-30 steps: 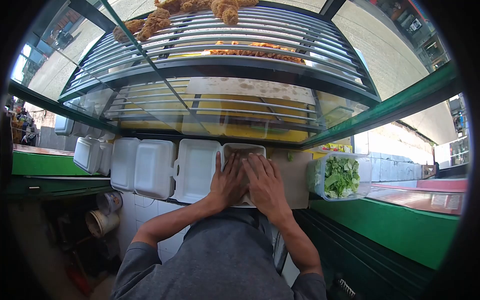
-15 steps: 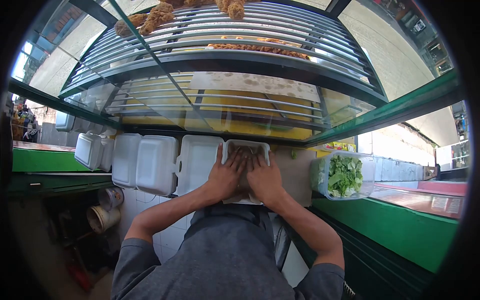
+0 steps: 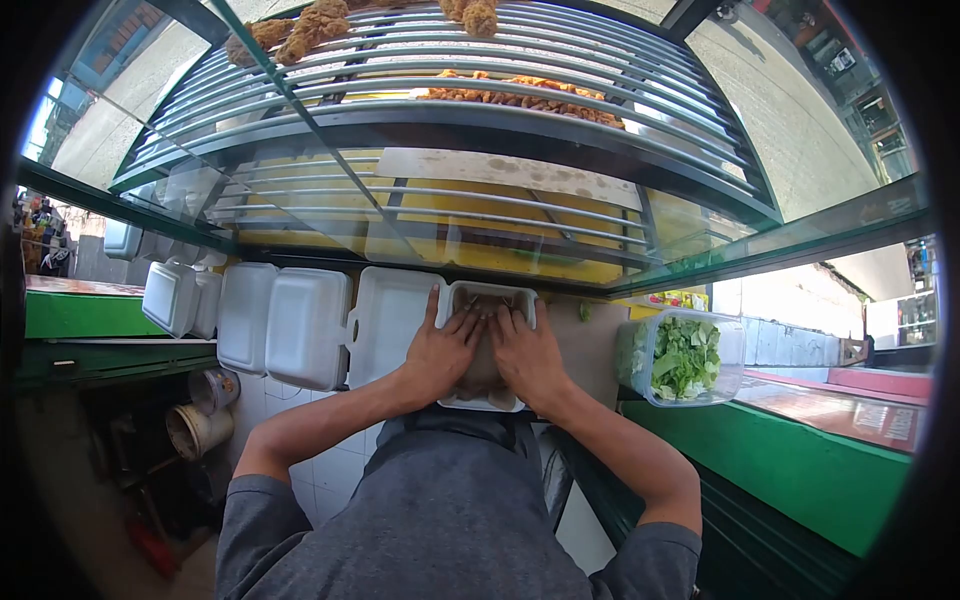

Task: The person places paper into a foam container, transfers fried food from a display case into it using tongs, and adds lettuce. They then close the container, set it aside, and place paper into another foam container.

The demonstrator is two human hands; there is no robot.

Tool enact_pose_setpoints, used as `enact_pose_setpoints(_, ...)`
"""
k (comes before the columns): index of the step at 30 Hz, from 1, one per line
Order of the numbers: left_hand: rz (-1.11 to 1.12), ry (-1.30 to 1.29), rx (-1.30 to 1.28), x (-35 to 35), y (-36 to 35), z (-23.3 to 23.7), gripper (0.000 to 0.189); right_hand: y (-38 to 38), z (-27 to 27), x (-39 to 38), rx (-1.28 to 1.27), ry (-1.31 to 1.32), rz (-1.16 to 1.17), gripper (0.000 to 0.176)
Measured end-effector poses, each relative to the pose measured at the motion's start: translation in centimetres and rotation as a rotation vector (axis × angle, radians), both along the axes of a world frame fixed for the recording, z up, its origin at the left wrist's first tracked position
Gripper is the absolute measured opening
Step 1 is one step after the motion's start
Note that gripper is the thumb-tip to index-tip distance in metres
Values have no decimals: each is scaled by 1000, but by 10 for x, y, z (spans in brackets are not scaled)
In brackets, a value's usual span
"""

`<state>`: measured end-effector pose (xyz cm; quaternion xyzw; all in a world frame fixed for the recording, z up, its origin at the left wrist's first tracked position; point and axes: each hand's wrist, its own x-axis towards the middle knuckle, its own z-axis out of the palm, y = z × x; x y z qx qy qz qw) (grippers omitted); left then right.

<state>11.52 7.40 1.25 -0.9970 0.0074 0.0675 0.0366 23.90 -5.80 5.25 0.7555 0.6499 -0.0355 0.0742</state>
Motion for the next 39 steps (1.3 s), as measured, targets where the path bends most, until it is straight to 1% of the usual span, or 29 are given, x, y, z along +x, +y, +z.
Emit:
enact_pose_setpoints(1,-13,-5,49,1,-1,2,72,-1,-1,0,10,-13,5,55)
enact_pose_setpoints(4,-36,72,-69,6,8,13,71,-5,-8,-3,27,-30,11,52)
enact_pose_setpoints(8,-80,119,-105,9,12,15,71,-9,-15,-1,25,-14,41,51)
enact_pose_setpoints(10,-93,160,-148,11,16,25,71,-11,-16,-2,30,-22,51,52)
enact_pose_setpoints(13,-31,75,-83,9,3,9,71,-8,-16,-5,18,-43,45,52)
enact_pose_setpoints(16,-10,80,-96,9,1,6,69,-5,-23,-11,-33,-59,23,50)
enact_pose_setpoints(18,-54,104,-135,8,7,15,67,-3,-23,-13,-76,-74,29,51)
enact_pose_setpoints(19,-76,117,-153,7,11,19,66,-3,-24,-13,-48,-63,31,52)
enact_pose_setpoints(22,-32,7,-271,-2,9,8,65,-7,-27,-12,6,-35,15,55)
enact_pose_setpoints(25,-50,12,-153,-3,1,9,63,-7,-20,-12,-14,11,-19,59)
enact_pose_setpoints(26,-25,-28,-222,-8,-1,14,61,-7,-16,-12,-29,41,-37,61)
enact_pose_setpoints(27,-3,-66,-289,-13,0,29,59,-7,-10,-13,-43,73,-58,62)
enact_pose_setpoints(28,18,-106,-353,-18,4,45,56,-8,2,-14,37,185,-134,63)
enact_pose_setpoints(30,130,-204,-593,-39,10,80,52,-11,30,-17,191,420,-276,66)
enact_pose_setpoints(31,189,-252,-713,-52,13,92,50,-14,37,-19,245,403,-357,67)
enact_pose_setpoints(33,438,-302,-962,-81,18,100,39,-27,43,-18,349,362,-522,70)
enact_pose_setpoints(36,729,53,-1069,-111,26,112,31,-41,25,-12,430,447,-688,69)
enact_pose_setpoints(39,769,207,-973,-124,21,97,40,-41,12,-10,235,831,-878,60)
